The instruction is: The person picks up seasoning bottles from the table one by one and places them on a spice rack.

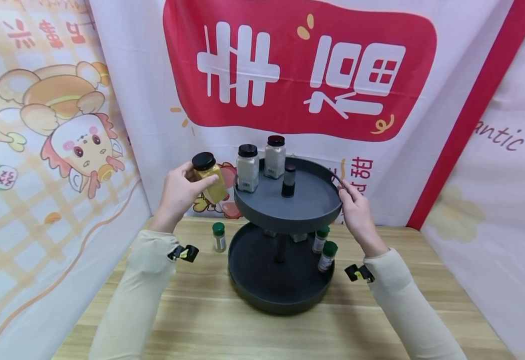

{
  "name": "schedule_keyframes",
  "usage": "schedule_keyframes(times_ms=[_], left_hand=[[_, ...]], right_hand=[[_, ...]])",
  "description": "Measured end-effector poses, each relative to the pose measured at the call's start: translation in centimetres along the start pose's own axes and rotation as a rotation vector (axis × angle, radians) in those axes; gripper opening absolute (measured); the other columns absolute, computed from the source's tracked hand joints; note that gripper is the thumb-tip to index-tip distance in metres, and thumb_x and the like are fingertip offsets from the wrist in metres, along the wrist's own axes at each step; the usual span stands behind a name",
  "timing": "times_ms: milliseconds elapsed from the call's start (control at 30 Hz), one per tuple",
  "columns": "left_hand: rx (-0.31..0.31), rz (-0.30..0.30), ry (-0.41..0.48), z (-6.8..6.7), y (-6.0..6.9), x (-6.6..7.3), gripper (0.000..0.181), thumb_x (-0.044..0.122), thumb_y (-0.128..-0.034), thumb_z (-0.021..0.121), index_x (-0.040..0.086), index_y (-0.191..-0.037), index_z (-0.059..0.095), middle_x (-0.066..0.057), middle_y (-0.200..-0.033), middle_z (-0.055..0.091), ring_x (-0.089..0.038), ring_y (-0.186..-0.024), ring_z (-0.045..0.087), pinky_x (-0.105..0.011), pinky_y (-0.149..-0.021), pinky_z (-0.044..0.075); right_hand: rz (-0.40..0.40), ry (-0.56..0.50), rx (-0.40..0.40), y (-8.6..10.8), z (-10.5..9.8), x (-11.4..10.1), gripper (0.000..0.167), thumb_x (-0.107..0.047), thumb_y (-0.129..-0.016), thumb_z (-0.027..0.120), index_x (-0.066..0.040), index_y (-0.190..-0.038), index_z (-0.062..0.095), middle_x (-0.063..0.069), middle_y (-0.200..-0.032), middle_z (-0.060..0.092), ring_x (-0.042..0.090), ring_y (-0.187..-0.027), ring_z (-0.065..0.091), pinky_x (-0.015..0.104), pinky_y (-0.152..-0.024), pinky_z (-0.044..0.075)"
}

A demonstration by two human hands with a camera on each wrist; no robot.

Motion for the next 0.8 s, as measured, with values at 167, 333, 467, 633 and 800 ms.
schedule_keyframes(times_ms=[167, 333, 467, 633, 800], left_hand=[[-0.011, 0.011, 0.011, 0.3, -0.1, 0.9, 0.058, 0.04, -0.0781, 0.077, 0.008, -0.123, 0.06, -0.011, -0.108, 0.067, -0.019, -0.093, 0.061, -0.03, -0.079, 0.051], [-0.017, 0.014, 0.018, 0.3, -0.3, 2.1, 0.057, 0.04, -0.0787, 0.076, 0.009, -0.124, 0.06, -0.01, -0.109, 0.066, -0.018, -0.094, 0.061, -0.032, -0.082, 0.051], [-0.025, 0.018, 0.039, 0.3, -0.4, 3.0, 0.057, 0.039, -0.0795, 0.075, 0.009, -0.125, 0.059, -0.009, -0.113, 0.065, -0.019, -0.098, 0.061, -0.035, -0.087, 0.05], [-0.033, 0.028, 0.058, 0.6, -0.5, 3.9, 0.056, 0.038, -0.0804, 0.075, 0.01, -0.126, 0.059, -0.008, -0.113, 0.065, -0.019, -0.097, 0.06, -0.035, -0.087, 0.05], [-0.062, 0.035, 0.095, 1.3, -0.6, 4.5, 0.055, 0.035, -0.0809, 0.075, 0.01, -0.127, 0.059, -0.009, -0.114, 0.065, -0.019, -0.098, 0.061, -0.036, -0.089, 0.049]], right_hand=[[0.004, 0.005, 0.001, 0.0, 0.0, 0.1, 0.049, -0.035, -0.103, 0.034, -0.016, -0.148, 0.032, 0.012, -0.143, 0.043, 0.024, -0.079, 0.048, 0.031, -0.067, 0.041], [0.0, -0.003, 0.001, 0.0, 0.0, 0.1, 0.05, -0.036, -0.102, 0.034, -0.017, -0.148, 0.032, 0.013, -0.143, 0.043, 0.026, -0.087, 0.048, 0.033, -0.071, 0.04], [0.0, -0.012, 0.002, 0.0, 0.0, 0.1, 0.05, -0.036, -0.102, 0.035, -0.017, -0.148, 0.032, 0.013, -0.143, 0.043, 0.027, -0.089, 0.047, 0.034, -0.072, 0.039], [-0.017, -0.021, 0.016, 0.0, -0.1, 0.1, 0.05, -0.036, -0.102, 0.036, -0.015, -0.147, 0.034, 0.015, -0.14, 0.045, 0.026, -0.086, 0.048, 0.033, -0.07, 0.04], [-0.021, -0.017, 0.025, 0.2, -0.1, 0.1, 0.049, -0.034, -0.102, 0.037, -0.013, -0.147, 0.035, 0.015, -0.139, 0.047, 0.024, -0.09, 0.048, 0.03, -0.071, 0.041]])
Point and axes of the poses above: each hand's wrist, its own y-axis away from the middle knuckle, its own z-axis out of the palm, x = y × z, the point moved 7 cm from there along -y, towards the middle knuckle
